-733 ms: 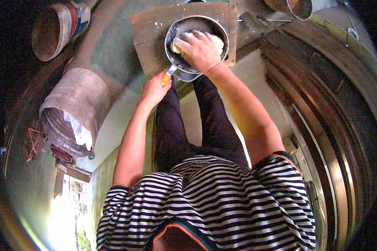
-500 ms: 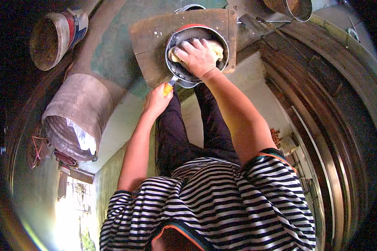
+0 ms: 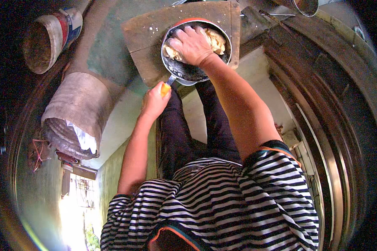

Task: The person kneads a large mass of dough inside a small orange pot using both hands. They repeatedly press, fold, and turn the dough while holding the pot steady with the left hand. The task continues throughout the clip without visible completion.

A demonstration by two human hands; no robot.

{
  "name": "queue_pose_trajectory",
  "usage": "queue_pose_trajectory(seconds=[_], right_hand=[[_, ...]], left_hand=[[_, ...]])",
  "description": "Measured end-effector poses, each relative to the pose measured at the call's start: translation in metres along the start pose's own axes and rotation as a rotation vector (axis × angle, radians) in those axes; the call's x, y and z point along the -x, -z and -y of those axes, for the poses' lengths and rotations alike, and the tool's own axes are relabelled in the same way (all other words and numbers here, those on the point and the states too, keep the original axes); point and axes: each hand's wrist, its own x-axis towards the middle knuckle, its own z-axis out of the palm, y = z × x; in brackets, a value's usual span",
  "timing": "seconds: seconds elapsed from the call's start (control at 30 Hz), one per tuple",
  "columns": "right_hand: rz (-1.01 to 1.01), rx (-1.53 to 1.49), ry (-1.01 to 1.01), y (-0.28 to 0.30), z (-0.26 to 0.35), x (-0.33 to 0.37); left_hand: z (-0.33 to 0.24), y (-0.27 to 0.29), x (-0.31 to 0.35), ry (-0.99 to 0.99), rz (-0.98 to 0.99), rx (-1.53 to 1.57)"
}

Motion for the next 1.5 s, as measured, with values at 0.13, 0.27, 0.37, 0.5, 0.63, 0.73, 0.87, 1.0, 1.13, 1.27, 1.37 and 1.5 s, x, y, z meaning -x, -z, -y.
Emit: queue_pose_trajectory(seconds=[0.13, 0.27, 0.37, 0.5, 0.63, 0.73, 0.87, 1.0, 1.13, 1.27, 1.37, 1.5], right_hand=[[0.014, 0.002, -0.063, 0.007, -0.002, 0.001], [0.12, -0.211, -0.137, 0.036, 0.01, -0.007], [0.139, -0.036, -0.099, 0.024, 0.008, -0.009], [0.248, 0.058, -0.207, 0.03, 0.022, -0.022], [0.194, 0.061, -0.113, 0.049, 0.028, -0.007], [0.043, -0.098, -0.064, 0.066, 0.026, 0.02], [-0.201, -0.532, -0.185, 0.096, 0.02, 0.05], [-0.368, -0.669, -0.314, 0.074, 0.015, 0.065], [-0.331, -0.61, -0.339, 0.075, 0.004, 0.072], [-0.229, -0.64, -0.252, 0.091, -0.001, 0.069], [-0.063, -0.512, -0.229, 0.11, -0.004, 0.064], [0.055, -0.092, -0.37, 0.116, 0.003, 0.046]], left_hand=[[-0.017, 0.009, 0.002, 0.03, 0.022, -0.022], [0.002, 0.001, 0.004, 0.064, -0.005, 0.006], [-0.005, 0.0, 0.003, 0.034, 0.0, 0.004], [-0.008, -0.004, 0.001, 0.031, 0.017, -0.028], [-0.001, -0.006, -0.004, 0.045, 0.033, -0.006], [-0.01, 0.003, 0.001, 0.08, 0.077, 0.014], [-0.011, 0.003, -0.003, 0.093, 0.105, -0.032], [0.0, -0.005, -0.006, 0.075, 0.081, -0.004], [-0.012, 0.003, -0.002, 0.067, 0.096, -0.005], [-0.009, 0.002, -0.001, 0.057, 0.075, -0.033], [-0.009, 0.002, -0.002, 0.05, 0.072, 0.004], [-0.009, 0.0, -0.003, 0.049, 0.067, 0.008]])
